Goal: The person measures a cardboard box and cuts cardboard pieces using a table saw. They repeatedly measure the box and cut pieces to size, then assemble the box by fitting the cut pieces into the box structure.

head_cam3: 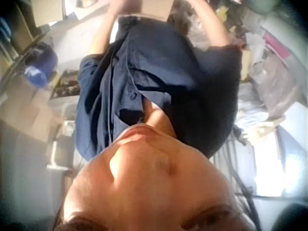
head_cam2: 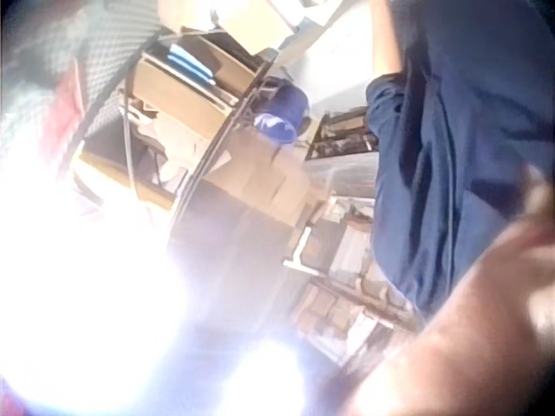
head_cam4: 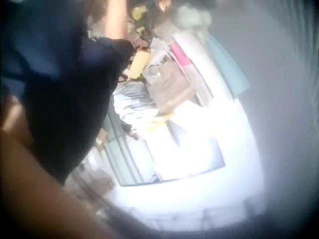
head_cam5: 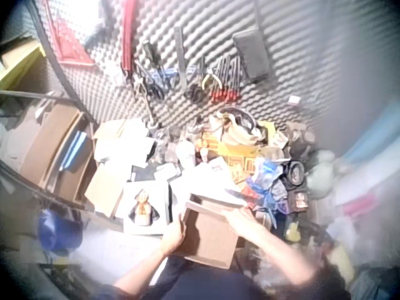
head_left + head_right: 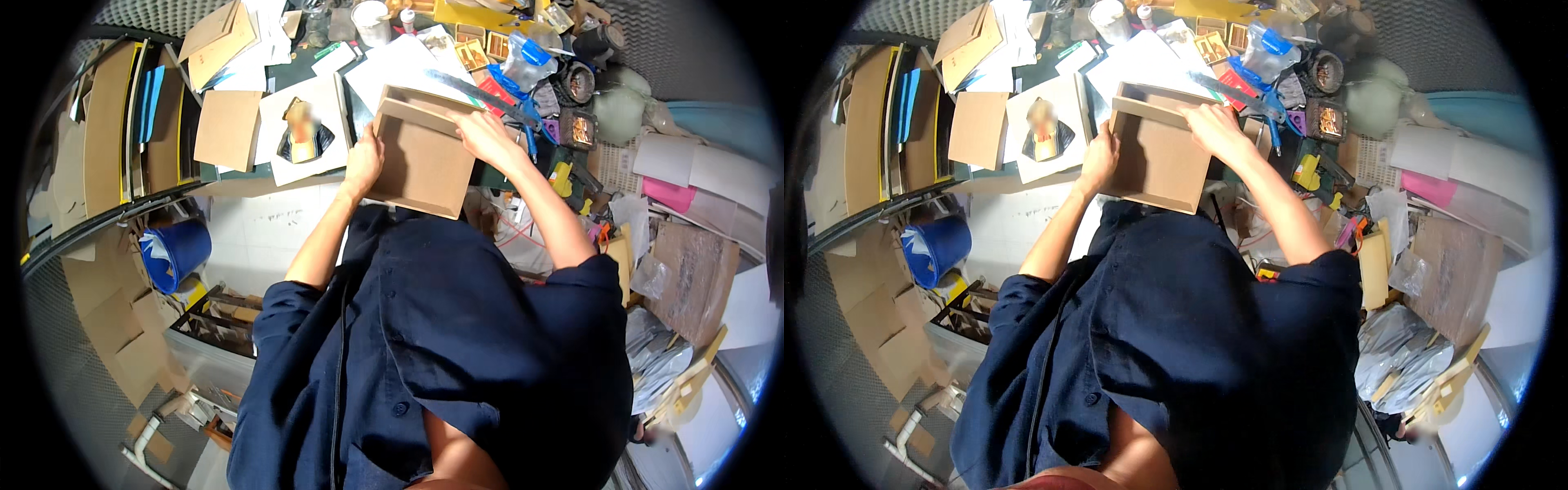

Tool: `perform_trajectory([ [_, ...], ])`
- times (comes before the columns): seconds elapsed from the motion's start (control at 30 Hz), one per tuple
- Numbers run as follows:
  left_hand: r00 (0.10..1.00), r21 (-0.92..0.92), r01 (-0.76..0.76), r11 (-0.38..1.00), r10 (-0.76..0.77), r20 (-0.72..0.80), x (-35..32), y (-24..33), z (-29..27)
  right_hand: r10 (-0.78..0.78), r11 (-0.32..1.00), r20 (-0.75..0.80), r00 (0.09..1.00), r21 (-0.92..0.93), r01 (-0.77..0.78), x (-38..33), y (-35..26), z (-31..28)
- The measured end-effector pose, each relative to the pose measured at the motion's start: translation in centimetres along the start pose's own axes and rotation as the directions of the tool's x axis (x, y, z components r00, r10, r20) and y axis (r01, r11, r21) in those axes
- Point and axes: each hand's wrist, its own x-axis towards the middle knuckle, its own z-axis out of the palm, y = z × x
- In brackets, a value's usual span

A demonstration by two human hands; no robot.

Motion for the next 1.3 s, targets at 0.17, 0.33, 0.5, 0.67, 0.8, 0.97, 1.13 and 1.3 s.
perform_trajectory([
  [0.17,0.986,0.058,-0.099,0.993,0.106,-0.127,-0.2,-1.4,1.4,-0.042,0.992,0.109,0.993,-0.114,0.054,2.5,-1.3,-2.3],
  [0.33,0.993,0.044,-0.085,0.995,0.088,-0.077,-0.4,-1.3,1.1,-0.022,0.965,0.195,0.98,-0.251,0.072,2.8,-0.2,-3.6],
  [0.5,0.979,0.078,-0.127,0.989,0.138,-0.149,-0.6,-1.7,1.5,0.063,0.995,0.214,0.975,0.064,-0.079,2.0,1.0,-5.8],
  [0.67,0.977,0.091,-0.142,0.986,0.154,-0.144,-0.5,-1.2,0.9,0.022,0.997,0.179,0.984,0.064,-0.034,2.5,2.0,-3.9],
  [0.8,0.979,0.056,-0.139,0.989,0.146,-0.143,-0.5,-1.3,0.7,0.039,0.996,0.169,0.985,0.075,-0.053,2.9,0.8,-4.1],
  [0.97,0.983,0.023,-0.125,0.992,0.127,-0.136,-0.5,-1.5,1.0,0.025,0.99,0.145,0.989,0.133,-0.044,3.4,2.5,-3.1],
  [1.13,0.992,0.001,0.091,0.996,-0.091,0.092,0.0,0.2,-0.5,0.031,0.994,0.149,0.988,0.099,-0.046,3.2,1.9,-3.8],
  [1.3,0.913,-0.382,-0.284,0.879,0.126,-0.388,-0.6,4.5,-3.9,-0.004,0.966,0.139,0.99,0.257,-0.032,-0.4,-1.9,-5.8],
])
